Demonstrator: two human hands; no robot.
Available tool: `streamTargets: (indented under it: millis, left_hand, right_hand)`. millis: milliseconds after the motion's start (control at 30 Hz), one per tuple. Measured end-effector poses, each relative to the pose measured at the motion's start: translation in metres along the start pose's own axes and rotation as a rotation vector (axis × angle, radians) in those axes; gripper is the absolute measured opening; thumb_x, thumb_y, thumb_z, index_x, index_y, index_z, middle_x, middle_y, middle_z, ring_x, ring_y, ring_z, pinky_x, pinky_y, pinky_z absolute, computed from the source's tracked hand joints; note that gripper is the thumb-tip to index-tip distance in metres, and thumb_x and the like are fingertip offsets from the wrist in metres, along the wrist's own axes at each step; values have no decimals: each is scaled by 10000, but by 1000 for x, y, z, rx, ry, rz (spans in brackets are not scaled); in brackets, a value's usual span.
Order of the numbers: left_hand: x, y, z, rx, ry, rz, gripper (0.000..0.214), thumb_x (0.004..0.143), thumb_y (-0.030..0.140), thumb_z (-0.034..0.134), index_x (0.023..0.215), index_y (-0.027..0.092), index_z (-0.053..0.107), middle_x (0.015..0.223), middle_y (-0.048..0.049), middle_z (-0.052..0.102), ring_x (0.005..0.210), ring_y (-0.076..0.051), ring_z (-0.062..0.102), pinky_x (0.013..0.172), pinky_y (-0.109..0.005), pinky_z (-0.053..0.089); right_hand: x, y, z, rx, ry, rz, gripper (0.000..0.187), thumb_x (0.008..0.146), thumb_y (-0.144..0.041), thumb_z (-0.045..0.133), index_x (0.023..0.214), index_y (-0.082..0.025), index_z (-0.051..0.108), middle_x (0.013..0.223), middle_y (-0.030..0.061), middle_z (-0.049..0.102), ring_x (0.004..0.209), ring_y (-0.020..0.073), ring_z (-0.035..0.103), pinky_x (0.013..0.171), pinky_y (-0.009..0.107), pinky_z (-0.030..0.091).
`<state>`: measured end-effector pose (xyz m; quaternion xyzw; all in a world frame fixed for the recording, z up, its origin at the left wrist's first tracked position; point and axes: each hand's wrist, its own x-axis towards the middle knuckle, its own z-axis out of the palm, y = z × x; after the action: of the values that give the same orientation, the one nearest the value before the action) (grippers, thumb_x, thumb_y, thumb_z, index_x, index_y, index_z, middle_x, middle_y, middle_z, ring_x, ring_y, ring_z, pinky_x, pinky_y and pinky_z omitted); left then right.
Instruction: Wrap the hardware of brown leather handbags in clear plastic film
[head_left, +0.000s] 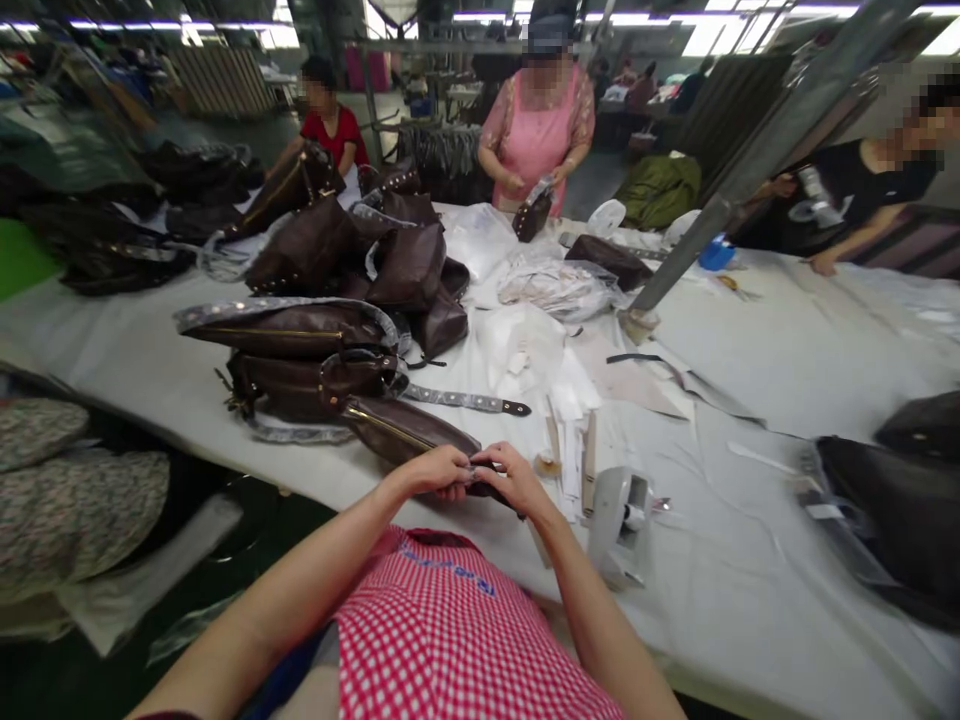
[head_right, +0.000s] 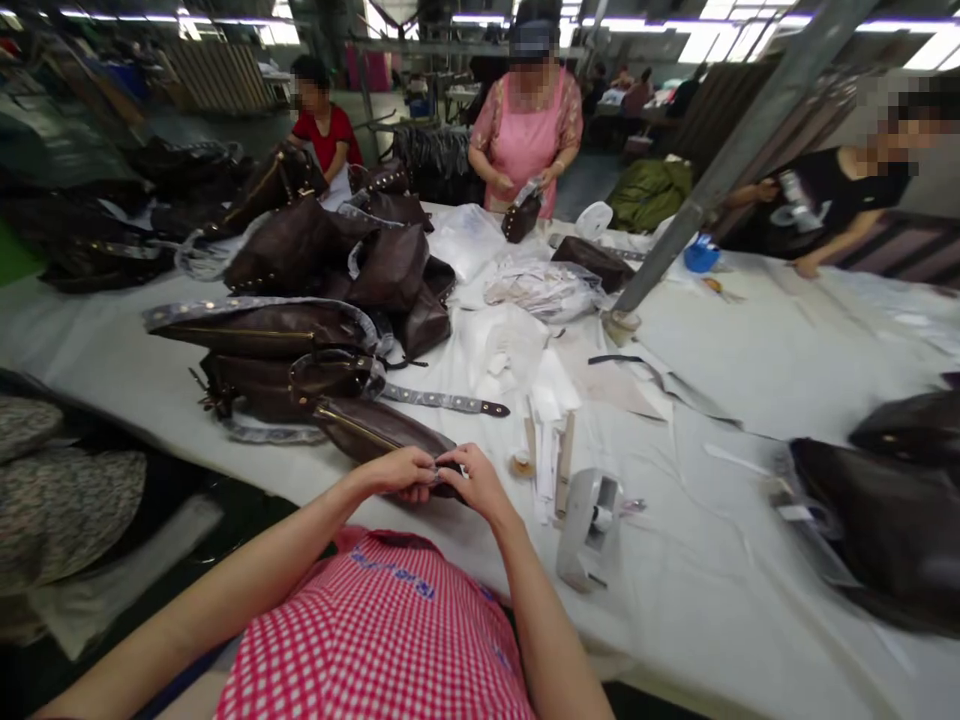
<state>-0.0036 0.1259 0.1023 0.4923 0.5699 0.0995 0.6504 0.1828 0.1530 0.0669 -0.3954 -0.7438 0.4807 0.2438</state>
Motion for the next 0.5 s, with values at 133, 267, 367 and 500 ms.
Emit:
streamTargets:
  millis: [133,267,367,500]
  left_hand:
    - [-1,0,1,-6,14,23,165,781,269,543,677,143,563,527,16,603,423,-81,502,437,-187,348]
    - [-6,0,2,5,32,19,197,781,273,505,648,141,566,542,2,613,434,-90,512,440,-197,357]
    - [-11,0,2,5,52,-5,220,776,317,511,655,142,567,575,-7,625,469,-104,548,466,-203,395]
    - [-14,4,4,98,145,-44,197,750,337,533,691,153,577,622,-11,648,550,-133,600,514,-210,433]
  right_hand:
    - [6,-4,-1,-64,-46,-50,125,779,-180,649,867,-244,710,929,31,561,924,191,555,862,347,443]
    - [10,-9,0,-99,-69,-125,134,782,-97,595,747,-214,650,878,15,543,878,172,541,833,321,427]
    - [9,-11,2,-99,-62,-141,148,794,-81,556,730,-206,600,859,15,537,861,171,530,811,315,421]
    - [8,-9,5,-64,-25,-162,149,801,-81,525,732,-204,575,891,28,539,888,177,530,833,324,415]
